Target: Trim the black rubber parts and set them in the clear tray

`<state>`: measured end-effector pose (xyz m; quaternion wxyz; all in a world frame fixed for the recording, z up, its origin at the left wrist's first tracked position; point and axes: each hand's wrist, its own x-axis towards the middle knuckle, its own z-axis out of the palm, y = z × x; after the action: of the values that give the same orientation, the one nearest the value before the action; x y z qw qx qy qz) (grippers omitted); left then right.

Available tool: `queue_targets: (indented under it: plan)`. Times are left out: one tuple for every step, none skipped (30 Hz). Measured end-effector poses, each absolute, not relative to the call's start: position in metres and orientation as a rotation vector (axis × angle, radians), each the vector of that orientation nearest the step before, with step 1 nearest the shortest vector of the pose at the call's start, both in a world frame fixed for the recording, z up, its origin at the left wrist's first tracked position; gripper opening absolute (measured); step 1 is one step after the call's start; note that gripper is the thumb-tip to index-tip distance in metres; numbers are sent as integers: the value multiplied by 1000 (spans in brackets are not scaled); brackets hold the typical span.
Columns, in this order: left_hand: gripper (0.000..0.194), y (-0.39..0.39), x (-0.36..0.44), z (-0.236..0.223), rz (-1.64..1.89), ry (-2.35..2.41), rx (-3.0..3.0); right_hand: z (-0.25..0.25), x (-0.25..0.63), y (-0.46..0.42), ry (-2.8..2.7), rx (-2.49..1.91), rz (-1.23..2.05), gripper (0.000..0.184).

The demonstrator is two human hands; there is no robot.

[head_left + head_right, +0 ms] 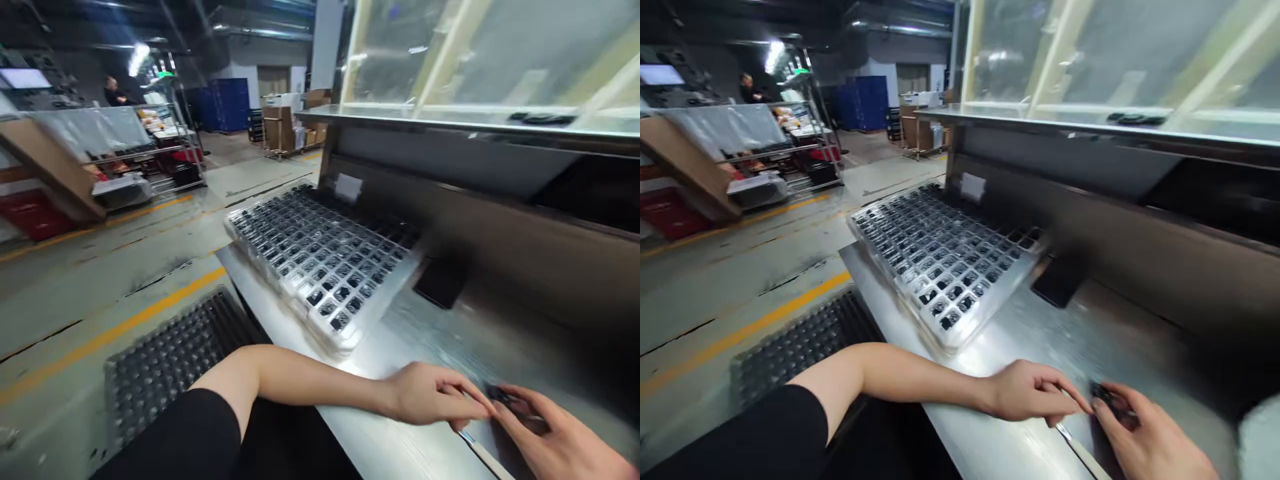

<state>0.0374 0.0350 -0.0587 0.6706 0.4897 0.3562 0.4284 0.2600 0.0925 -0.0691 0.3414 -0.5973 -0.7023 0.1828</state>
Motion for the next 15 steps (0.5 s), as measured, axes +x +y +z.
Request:
queue_targets:
  plan:
    - [39,28,35,-50,991,857,1079,-48,243,78,-1815,-1482,502,19]
    - [43,18,32,-38,1014,930,1052,-24,223,60,-1790,-1367,532,19]
    - [48,6,27,-26,1094,1061,974,-1,201,43,-1810,-1238,623,22]
    - [54,-3,21,-16,1114,1069,959,19,180,30,-1822,-1212,626,28]
    - [60,-6,15,-9,1095,1027,966,32,164,24,-1808,-1250,579,29]
    - [66,-3,11,-7,1055,971,976,37,154,26,-1792,-1297,534,27]
    - [70,5,9,-8,1042,952,972,36,152,32,-1786,-1333,501,25]
    - [73,16,10,-13,1108,1027,939,30,155,40,-1788,-1358,475,23]
    - [76,26,12,-20,1140,1083,931,20,160,46,-1796,-1369,459,22]
    - [77,33,15,-27,1139,1094,948,9,166,50,-1828,-1327,463,22]
    - [74,37,17,-33,1134,1105,965,-2,170,52,-1900,-1176,499,26]
    - [71,38,17,-38,1126,1112,975,-12,171,52,-1948,-1059,512,28]
    - [67,36,15,-42,1123,1113,978,-21,170,52,-1983,-971,512,28]
    - [64,34,12,-44,1129,1117,968,-28,168,51,-2016,-899,507,30]
    - [61,31,9,-46,1141,1125,949,-33,166,50,-2044,-863,500,31]
